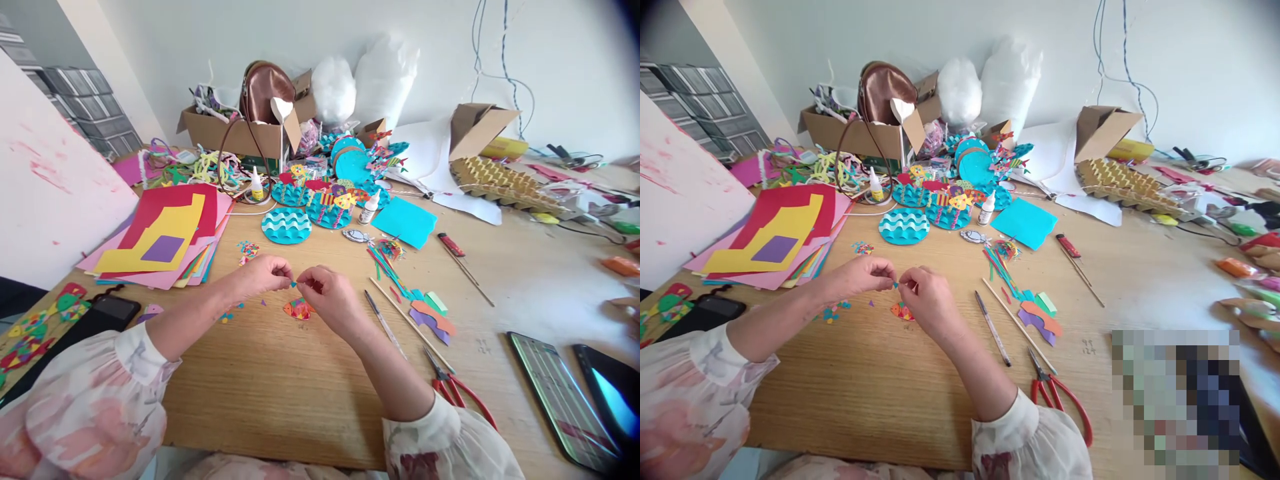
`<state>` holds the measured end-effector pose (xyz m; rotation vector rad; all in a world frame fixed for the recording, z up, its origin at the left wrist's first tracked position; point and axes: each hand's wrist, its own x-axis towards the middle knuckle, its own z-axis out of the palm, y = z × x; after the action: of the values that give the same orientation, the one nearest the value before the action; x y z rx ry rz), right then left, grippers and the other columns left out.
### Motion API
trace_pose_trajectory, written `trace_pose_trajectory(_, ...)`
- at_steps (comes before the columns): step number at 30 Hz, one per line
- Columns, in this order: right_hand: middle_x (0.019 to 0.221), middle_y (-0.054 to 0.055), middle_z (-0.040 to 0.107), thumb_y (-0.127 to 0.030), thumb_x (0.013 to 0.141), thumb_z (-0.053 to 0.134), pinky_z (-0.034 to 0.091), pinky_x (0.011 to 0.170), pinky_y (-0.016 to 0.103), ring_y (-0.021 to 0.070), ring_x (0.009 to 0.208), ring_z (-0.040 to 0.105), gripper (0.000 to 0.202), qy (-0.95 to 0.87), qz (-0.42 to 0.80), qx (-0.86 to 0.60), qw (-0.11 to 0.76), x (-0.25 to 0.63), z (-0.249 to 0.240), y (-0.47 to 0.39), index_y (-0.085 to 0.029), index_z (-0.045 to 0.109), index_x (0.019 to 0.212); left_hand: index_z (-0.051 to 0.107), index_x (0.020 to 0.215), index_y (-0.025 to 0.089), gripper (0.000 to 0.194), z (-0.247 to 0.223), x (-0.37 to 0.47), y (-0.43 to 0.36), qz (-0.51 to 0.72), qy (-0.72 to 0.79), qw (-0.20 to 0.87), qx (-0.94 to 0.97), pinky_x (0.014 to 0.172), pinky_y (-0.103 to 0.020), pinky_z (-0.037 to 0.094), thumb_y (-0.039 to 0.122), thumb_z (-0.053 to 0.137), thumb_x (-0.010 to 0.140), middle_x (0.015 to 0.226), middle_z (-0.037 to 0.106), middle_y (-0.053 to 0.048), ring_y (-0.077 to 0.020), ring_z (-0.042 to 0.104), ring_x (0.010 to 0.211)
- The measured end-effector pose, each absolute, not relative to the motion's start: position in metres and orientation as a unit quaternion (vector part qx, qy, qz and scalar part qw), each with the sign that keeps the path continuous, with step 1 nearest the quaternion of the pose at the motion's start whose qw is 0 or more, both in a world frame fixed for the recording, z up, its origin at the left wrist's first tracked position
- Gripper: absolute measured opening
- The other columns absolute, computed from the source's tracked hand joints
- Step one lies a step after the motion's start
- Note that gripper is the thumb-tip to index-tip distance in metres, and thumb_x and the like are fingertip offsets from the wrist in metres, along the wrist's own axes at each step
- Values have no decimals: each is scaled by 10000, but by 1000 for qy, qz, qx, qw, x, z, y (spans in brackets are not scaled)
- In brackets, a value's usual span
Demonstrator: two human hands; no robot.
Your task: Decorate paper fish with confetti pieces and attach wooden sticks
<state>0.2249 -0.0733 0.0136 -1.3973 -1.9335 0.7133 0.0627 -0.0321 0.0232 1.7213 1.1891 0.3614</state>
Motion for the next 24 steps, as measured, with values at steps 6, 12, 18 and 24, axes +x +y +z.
trace_pose_trajectory(6,611,-18,581,-101,701,514,351,532,188,91,564,501,121,-727,296,-537,309,230,9,-72,-176,598,655,582,712,148,111,14,67,-32,140,483,468,727,474,-181,338,238,534,668,589,508,35,-88,455,550)
trace_pose_trajectory(12,573,-29,560,-107,703,497,334,510,179,81,528,471,137,-725,315,-536,296,233,6,-72,-170,590,624,592,708,149,99,16,70,-35,126,490,471,723,494,-187,348,210,531,657,604,526,34,-96,471,570)
trace_pose_trajectory(18,570,-30,558,-100,695,494,333,515,178,76,524,464,131,-719,329,-545,278,234,3,-74,-160,592,633,604,720,148,113,10,72,-37,128,481,486,718,527,-203,364,221,537,666,606,545,32,-105,487,582)
trace_pose_trajectory(24,611,-19,572,-110,699,497,336,518,180,81,548,473,118,-718,322,-546,288,238,2,-75,-160,600,671,601,712,153,107,-1,71,-34,130,471,499,716,525,-208,356,229,548,659,598,552,33,-109,491,575)
